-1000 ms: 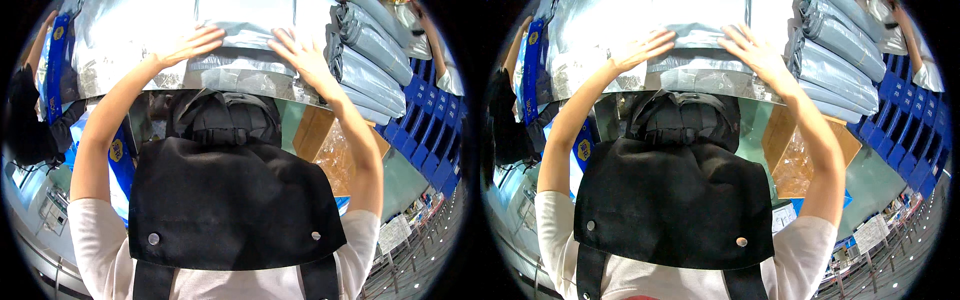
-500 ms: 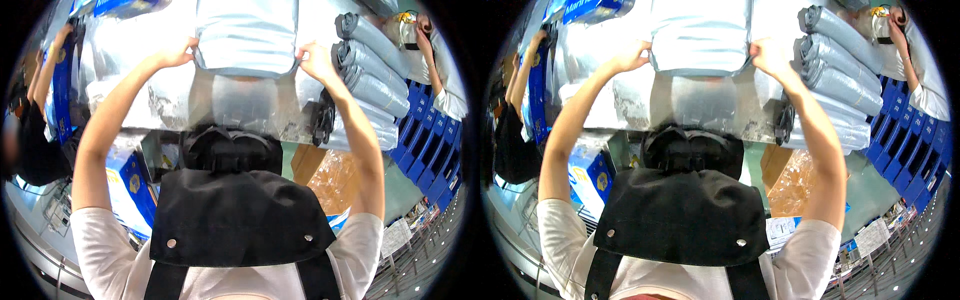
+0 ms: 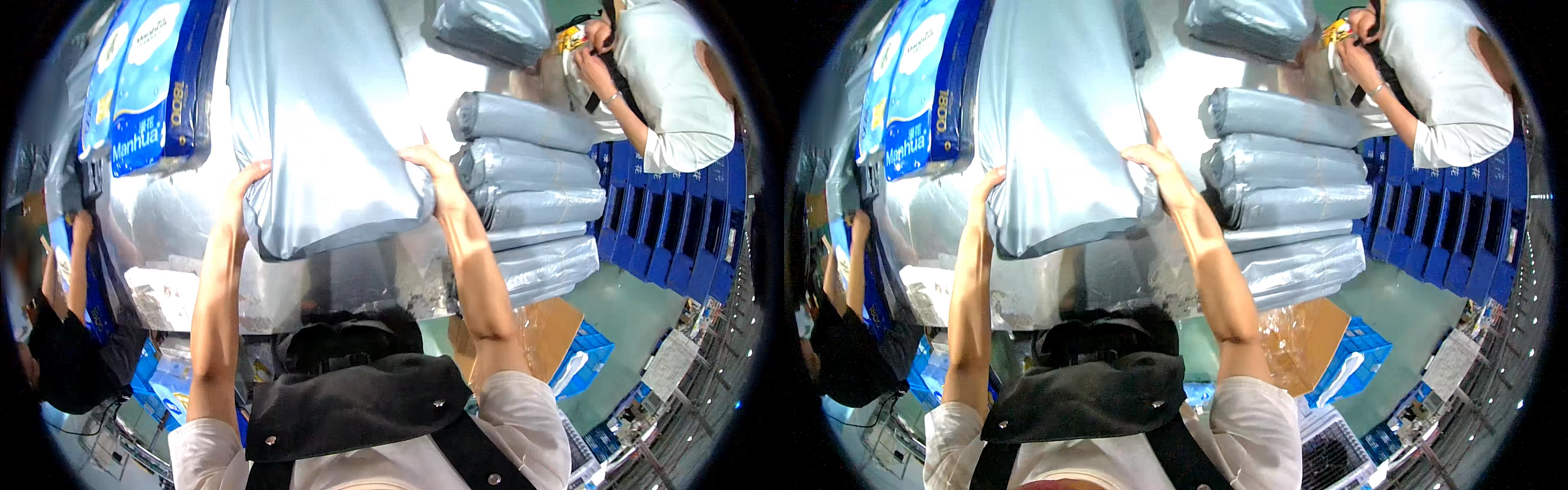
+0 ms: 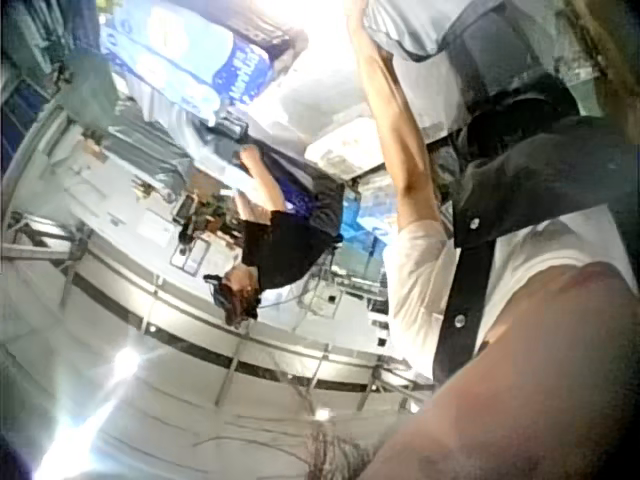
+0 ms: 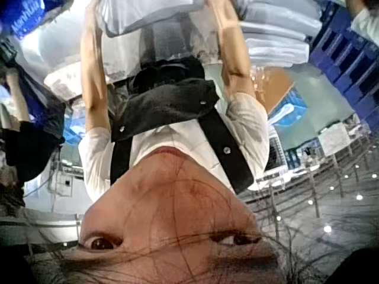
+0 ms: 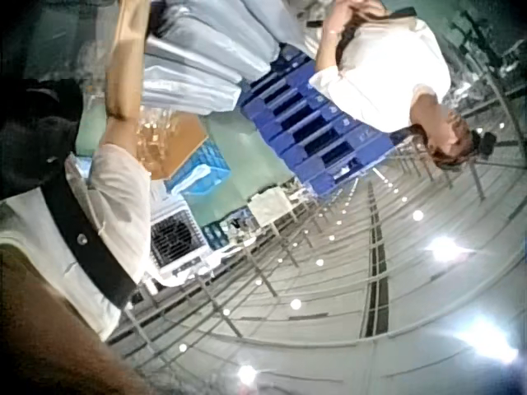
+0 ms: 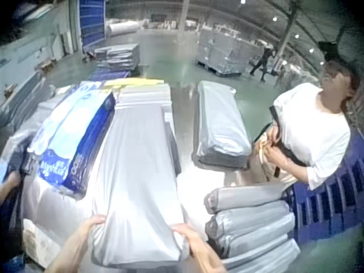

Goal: The person places multi-packs of facial tissue into gray plastic shipping bags and stacks the finished packages on a metal work table.

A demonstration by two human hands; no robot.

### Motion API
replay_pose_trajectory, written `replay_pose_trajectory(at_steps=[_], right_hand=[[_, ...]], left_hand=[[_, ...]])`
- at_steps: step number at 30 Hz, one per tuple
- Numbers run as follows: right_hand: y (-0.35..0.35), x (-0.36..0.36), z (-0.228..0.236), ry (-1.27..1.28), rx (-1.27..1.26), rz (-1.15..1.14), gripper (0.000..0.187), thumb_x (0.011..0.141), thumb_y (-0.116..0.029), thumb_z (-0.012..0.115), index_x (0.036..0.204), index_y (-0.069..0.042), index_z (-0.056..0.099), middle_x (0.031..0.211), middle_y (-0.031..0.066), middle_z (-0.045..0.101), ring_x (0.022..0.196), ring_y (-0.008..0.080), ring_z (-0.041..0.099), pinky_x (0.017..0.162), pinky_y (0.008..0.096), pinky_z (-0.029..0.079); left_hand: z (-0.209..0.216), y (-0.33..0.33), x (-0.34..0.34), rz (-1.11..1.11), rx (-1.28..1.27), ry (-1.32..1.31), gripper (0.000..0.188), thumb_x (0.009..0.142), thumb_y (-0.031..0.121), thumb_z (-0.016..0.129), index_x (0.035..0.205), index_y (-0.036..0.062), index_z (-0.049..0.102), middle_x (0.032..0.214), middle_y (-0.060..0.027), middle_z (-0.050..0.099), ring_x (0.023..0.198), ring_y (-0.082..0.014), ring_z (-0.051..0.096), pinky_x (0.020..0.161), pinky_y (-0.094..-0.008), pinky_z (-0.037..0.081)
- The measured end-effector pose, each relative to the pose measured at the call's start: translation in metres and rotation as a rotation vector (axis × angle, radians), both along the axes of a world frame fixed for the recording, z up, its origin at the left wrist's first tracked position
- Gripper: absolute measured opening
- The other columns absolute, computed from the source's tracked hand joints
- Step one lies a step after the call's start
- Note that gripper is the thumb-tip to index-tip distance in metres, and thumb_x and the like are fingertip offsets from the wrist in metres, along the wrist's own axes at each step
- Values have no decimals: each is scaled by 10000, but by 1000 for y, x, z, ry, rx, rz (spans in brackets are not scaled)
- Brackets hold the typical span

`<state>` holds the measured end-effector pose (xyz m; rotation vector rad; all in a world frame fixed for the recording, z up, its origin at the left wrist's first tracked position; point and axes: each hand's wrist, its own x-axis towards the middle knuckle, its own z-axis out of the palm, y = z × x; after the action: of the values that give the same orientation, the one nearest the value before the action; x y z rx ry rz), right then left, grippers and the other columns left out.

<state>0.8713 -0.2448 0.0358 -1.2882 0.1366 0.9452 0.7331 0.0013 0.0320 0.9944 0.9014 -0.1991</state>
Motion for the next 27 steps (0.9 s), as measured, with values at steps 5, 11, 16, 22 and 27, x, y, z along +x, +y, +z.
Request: replay_pose_trajectory(at_steps=[5, 11, 16, 22, 27], right_hand=[[-58, 73, 50, -439, -49, -174, 626, 688, -299, 580, 1201, 4, 390, 1074, 144, 529, 950, 245, 541, 849, 334, 440], [-107, 280, 46, -712, 49, -523, 286, 712, -269, 606, 882, -39, 610, 827, 65, 605, 752, 196, 590, 709, 297, 489], [-140, 394, 31, -482, 150, -551, 418, 739, -246, 568, 1075, 3, 588, 1087, 158, 579, 988, 303, 558, 880, 408, 445], [-149, 398, -85, -520, -29, -853, 498, 852, -341, 475, 1231, -19, 490, 1240, 145, 499, 1084, 296, 497, 892, 442, 418], [-89, 167, -121, -759, -262, -773, 209, 858, -231, 486, 831, -33, 545, 757, 52, 505, 655, 156, 457, 588, 282, 402]], left_hand=[[66, -64, 94, 64, 146, -222, 586, 772, 340, 627, 1179, -62, 498, 1089, -169, 571, 1025, -245, 549, 852, -321, 460], [74, -70, 297, -194, 90, -722, 706, 790, 370, 649, 1295, -38, 371, 1165, -195, 526, 990, -269, 594, 805, -362, 517], [20, -119, 442, -384, 384, -627, 518, 775, 505, 561, 1209, 222, 558, 1388, -117, 366, 1320, -362, 243, 989, -571, 272], [-92, -74, 354, -215, 821, -564, 561, 783, 487, 608, 1083, 13, 599, 1129, -218, 552, 1059, -356, 521, 910, -419, 410], [-95, 97, 28, 168, 1442, -360, 279, 770, 233, 638, 1003, 80, 622, 1035, -120, 585, 1022, -293, 532, 902, -407, 405]])
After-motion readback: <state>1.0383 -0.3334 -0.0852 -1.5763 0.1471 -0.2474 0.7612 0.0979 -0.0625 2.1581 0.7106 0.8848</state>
